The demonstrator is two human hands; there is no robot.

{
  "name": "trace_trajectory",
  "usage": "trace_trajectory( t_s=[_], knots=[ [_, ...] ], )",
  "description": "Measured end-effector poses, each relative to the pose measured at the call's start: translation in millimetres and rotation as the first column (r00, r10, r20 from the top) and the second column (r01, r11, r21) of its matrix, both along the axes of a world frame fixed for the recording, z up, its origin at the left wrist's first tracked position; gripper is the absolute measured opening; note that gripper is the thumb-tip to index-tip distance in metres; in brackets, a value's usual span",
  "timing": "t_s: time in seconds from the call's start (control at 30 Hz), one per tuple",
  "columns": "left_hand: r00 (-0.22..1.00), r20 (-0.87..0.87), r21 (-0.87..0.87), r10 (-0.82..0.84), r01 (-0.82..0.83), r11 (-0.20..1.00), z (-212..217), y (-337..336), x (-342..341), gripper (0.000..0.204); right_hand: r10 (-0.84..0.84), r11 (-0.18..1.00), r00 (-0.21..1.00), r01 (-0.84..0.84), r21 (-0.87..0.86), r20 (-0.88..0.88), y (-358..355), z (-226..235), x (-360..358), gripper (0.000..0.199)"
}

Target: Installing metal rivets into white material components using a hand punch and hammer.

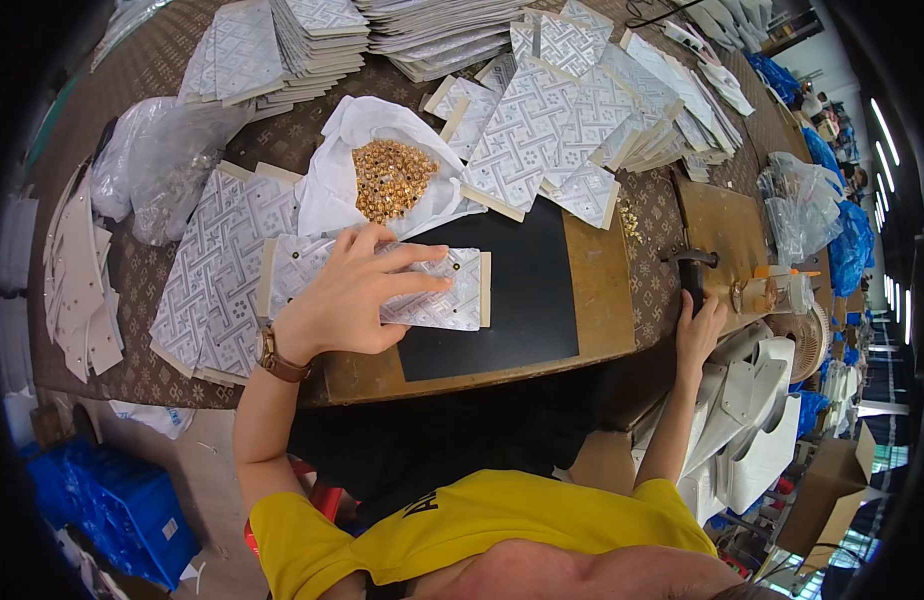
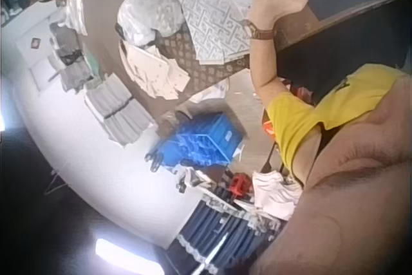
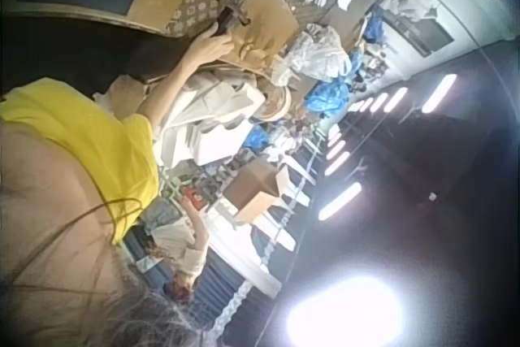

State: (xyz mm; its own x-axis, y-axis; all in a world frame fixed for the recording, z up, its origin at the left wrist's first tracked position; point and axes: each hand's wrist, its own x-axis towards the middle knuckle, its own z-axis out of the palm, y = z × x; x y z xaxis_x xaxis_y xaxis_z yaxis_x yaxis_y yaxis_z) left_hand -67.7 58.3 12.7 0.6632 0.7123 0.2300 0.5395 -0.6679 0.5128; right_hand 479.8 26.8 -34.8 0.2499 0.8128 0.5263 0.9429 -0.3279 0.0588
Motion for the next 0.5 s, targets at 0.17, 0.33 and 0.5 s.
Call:
trace_trajectory(
  t_s=[0.17, 0.33, 0.5],
  knots=[
    [0.999, 0.032, -0.005, -0.029, 0.029, 1.000, -1, 6, 5, 0.061, 0.104, 0.993, 0.906, -0.119, -0.011, -0.411, 2, 21, -31, 0.033],
    [1.000, -0.015, -0.019, 0.004, -0.004, 1.000, -2, -2, -2, 0.061, 0.223, 0.819, 0.362, -0.573, -0.028, -0.905, -19, 94, -181, 0.031],
    [0.999, 0.030, 0.006, -0.014, 0.013, 1.000, -2, 6, 0, 0.058, 0.610, 0.457, 0.258, -0.887, 0.067, -0.749, -9, 126, -210, 0.043]
  ],
)
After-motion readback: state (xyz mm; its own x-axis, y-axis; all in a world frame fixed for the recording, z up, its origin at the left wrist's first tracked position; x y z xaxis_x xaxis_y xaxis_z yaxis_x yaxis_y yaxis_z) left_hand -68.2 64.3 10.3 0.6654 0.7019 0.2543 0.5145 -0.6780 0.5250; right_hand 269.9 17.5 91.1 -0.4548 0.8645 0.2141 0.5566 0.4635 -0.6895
